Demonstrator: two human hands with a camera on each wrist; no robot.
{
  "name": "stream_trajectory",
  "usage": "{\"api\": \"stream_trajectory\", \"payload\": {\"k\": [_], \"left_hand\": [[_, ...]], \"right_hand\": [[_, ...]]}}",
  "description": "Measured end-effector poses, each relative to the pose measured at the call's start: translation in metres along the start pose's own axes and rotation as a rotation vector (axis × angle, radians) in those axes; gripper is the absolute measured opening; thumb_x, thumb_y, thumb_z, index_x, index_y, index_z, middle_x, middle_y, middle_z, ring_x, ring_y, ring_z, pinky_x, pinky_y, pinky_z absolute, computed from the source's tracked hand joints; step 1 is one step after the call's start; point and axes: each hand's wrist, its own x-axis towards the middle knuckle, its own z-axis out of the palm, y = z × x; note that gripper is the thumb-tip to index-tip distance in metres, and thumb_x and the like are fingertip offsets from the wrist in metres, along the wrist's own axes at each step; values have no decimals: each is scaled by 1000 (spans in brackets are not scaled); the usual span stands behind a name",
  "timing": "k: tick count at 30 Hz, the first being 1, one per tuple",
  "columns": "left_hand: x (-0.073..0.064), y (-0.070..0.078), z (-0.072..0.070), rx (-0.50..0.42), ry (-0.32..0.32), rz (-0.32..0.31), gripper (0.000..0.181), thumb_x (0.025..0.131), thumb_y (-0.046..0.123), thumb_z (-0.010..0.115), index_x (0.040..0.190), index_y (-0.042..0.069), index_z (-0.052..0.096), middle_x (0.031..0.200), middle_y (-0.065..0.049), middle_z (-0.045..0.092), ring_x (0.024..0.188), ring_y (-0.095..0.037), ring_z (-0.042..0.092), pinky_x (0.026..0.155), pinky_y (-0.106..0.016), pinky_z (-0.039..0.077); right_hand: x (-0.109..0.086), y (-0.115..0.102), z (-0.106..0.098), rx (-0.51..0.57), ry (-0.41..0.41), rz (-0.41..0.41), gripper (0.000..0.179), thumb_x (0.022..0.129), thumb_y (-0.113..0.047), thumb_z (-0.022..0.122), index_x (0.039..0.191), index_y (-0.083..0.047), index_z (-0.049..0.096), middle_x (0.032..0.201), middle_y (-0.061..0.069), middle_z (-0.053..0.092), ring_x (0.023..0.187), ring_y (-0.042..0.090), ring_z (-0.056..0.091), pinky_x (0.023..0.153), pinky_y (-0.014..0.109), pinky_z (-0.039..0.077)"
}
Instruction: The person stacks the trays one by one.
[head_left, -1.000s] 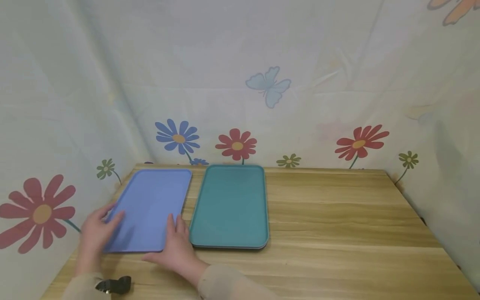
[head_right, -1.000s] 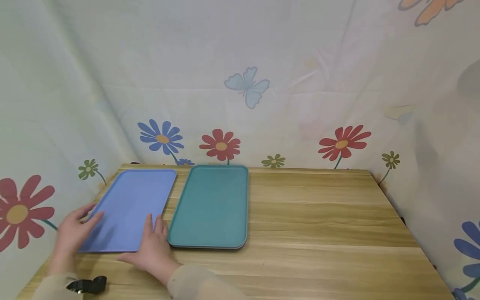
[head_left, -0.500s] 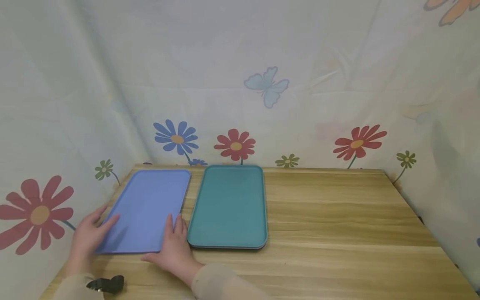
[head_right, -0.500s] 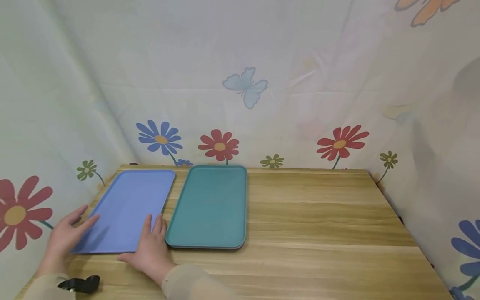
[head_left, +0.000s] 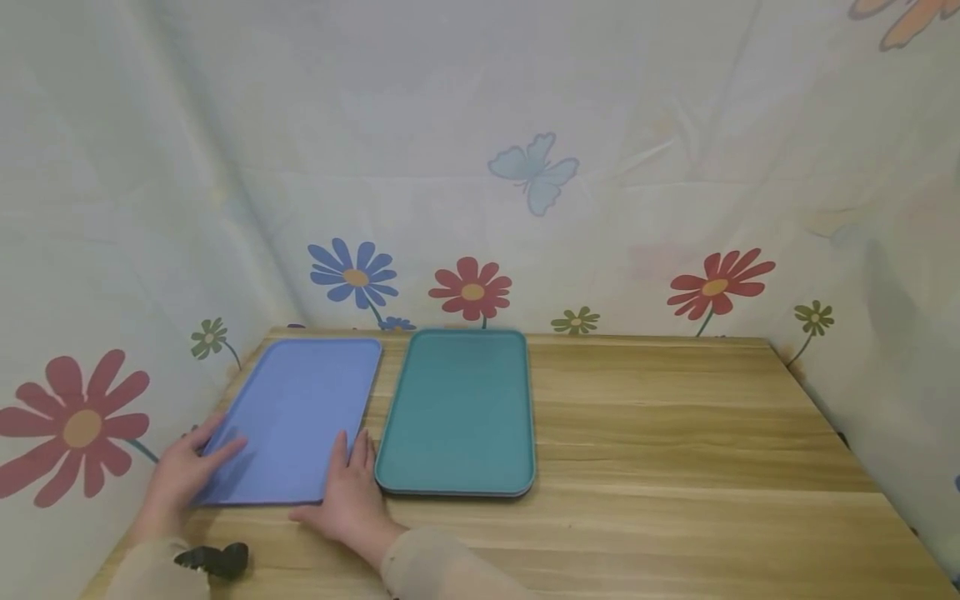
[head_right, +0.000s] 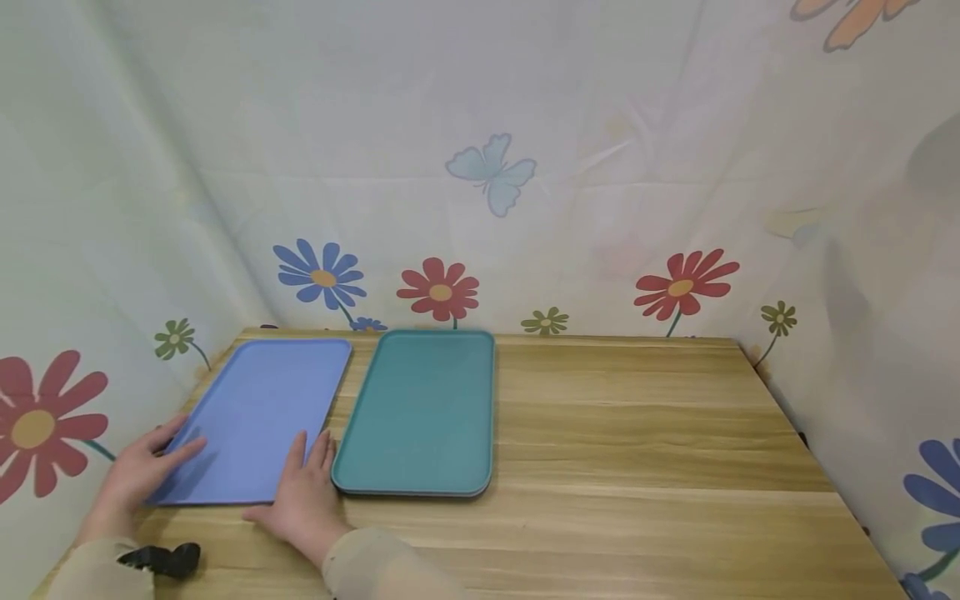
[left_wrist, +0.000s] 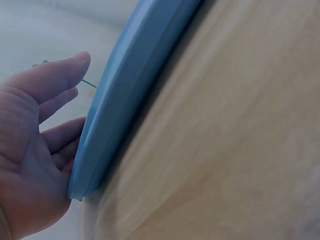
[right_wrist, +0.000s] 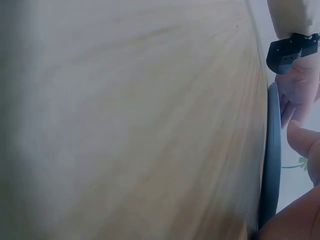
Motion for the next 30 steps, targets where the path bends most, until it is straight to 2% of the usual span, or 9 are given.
{"api": "stream_trajectory", "payload": {"k": [6,12,19,24,30], "left_hand": [[1,-5,0,-23,-44,15,86,95,48,62,154,0,22,150,-41,18,133,-63,18,104,-70,21],[0,-12,4,-70,-15,10,84,94,45,66,153,0,26,151,-38,17,136,-61,16,107,-69,17],[2,-11,8,-105,13,8,80,93,38,69,149,-5,31,150,-38,22,136,-59,18,109,-65,17],[2,-10,6,-114,14,-34,78,93,36,68,148,-6,32,149,-39,22,136,-59,18,110,-64,17],[2,-11,4,-161,16,-112,79,92,34,70,148,-6,32,152,-35,20,139,-56,14,113,-61,14]], "right_hand": [[1,2,3,-111,48,-20,110,74,-65,75,153,-2,30,156,25,27,145,35,24,112,29,31],[0,-2,3,-143,51,-3,104,78,-65,72,152,-2,35,155,21,32,145,32,26,113,28,28],[3,1,5,-144,21,33,102,80,-64,70,152,-3,34,158,15,28,147,26,22,115,27,23],[2,1,5,-112,13,34,98,81,-58,74,152,-4,34,159,14,27,147,25,22,115,27,23],[1,1,6,-55,43,18,95,81,-47,79,151,-2,35,159,14,28,145,25,26,114,26,26]]}}
